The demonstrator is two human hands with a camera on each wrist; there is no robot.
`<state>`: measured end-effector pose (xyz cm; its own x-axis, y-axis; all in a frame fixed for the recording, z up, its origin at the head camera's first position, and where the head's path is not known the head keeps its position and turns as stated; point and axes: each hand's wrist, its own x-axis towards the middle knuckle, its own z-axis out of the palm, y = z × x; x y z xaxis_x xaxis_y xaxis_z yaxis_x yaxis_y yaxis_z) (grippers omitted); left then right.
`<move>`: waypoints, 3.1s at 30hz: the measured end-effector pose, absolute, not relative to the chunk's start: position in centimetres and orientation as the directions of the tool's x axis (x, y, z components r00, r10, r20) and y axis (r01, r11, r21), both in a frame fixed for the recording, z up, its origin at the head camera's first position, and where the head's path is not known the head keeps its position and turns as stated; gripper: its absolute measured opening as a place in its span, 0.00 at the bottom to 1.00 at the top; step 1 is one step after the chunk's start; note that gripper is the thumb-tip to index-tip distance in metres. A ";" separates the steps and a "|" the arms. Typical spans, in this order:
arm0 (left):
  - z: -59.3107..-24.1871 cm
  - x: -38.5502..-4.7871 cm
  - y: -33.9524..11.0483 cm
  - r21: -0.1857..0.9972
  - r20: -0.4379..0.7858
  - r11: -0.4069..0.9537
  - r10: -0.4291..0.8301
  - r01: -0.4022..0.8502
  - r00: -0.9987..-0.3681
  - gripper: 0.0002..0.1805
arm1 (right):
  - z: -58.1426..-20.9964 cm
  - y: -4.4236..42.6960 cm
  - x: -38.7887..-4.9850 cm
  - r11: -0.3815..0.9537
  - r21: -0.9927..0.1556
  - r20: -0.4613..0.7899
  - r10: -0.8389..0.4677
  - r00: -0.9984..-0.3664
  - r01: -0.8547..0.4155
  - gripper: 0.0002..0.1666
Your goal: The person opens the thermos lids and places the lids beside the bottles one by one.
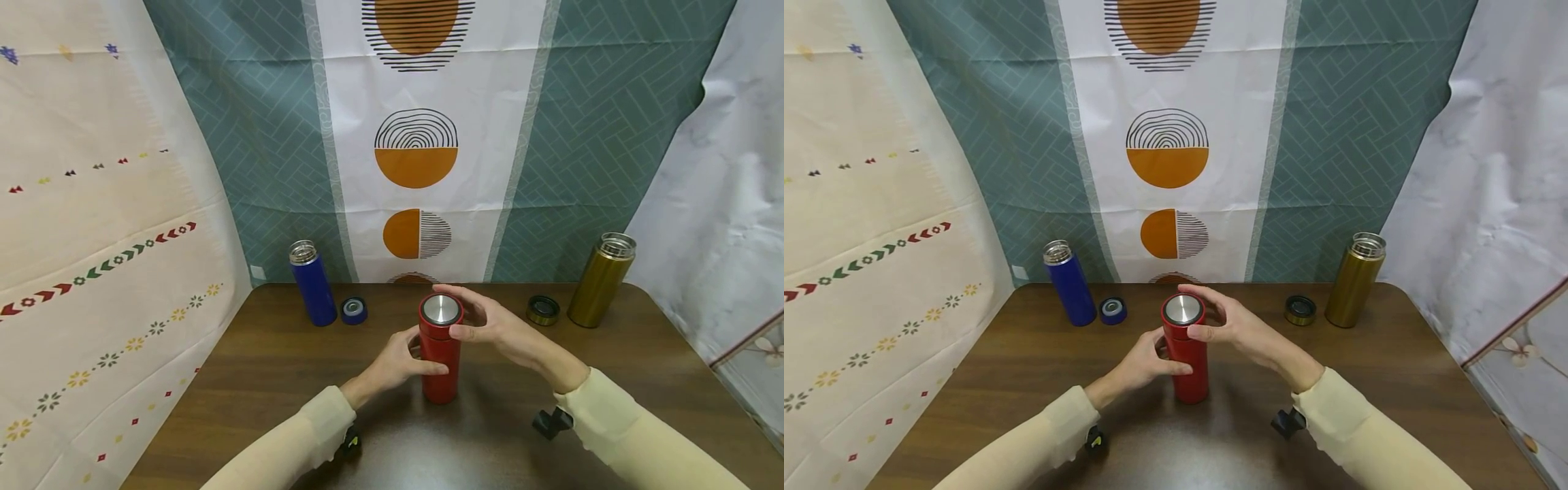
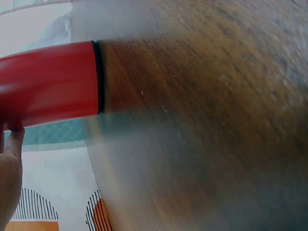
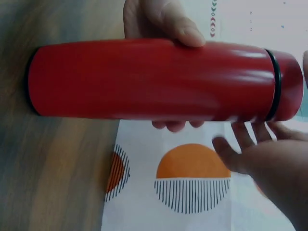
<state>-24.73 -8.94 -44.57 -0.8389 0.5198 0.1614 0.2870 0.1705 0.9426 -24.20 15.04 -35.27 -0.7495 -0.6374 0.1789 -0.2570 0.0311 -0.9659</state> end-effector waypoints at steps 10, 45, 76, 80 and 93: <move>-44.6 -24.7 -9.0 0.942 0.172 0.164 0.509 0.291 -0.843 0.34 | -36.2 13.3 -22.4 0.213 -0.875 0.344 -0.359 -0.867 -0.435 0.47; -44.4 -24.5 -9.0 0.938 0.168 0.181 0.512 0.296 -0.842 0.34 | -36.0 12.4 -21.2 0.285 -0.861 0.338 -0.298 -0.893 -0.421 0.52; -44.8 -24.7 -9.1 0.937 0.180 0.166 0.522 0.307 -0.834 0.35 | -35.6 12.9 -21.2 0.341 -0.817 0.355 -0.338 -0.872 -0.465 0.55; -44.8 -24.7 -9.1 0.937 0.182 0.165 0.519 0.307 -0.835 0.35 | -35.6 12.7 -21.3 0.344 -0.828 0.335 -0.330 -0.882 -0.443 0.50; -44.9 -24.7 -9.1 0.939 0.162 0.181 0.515 0.291 -0.842 0.35 | -34.1 15.1 -24.1 0.179 -0.918 0.161 -0.647 -0.745 -0.355 0.40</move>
<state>-24.72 -9.11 -44.86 -0.8418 0.5150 0.1619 0.2914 0.1810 0.9393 -24.08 15.06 -34.14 -0.7450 -0.6473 0.1613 -0.3546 0.1795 -0.9176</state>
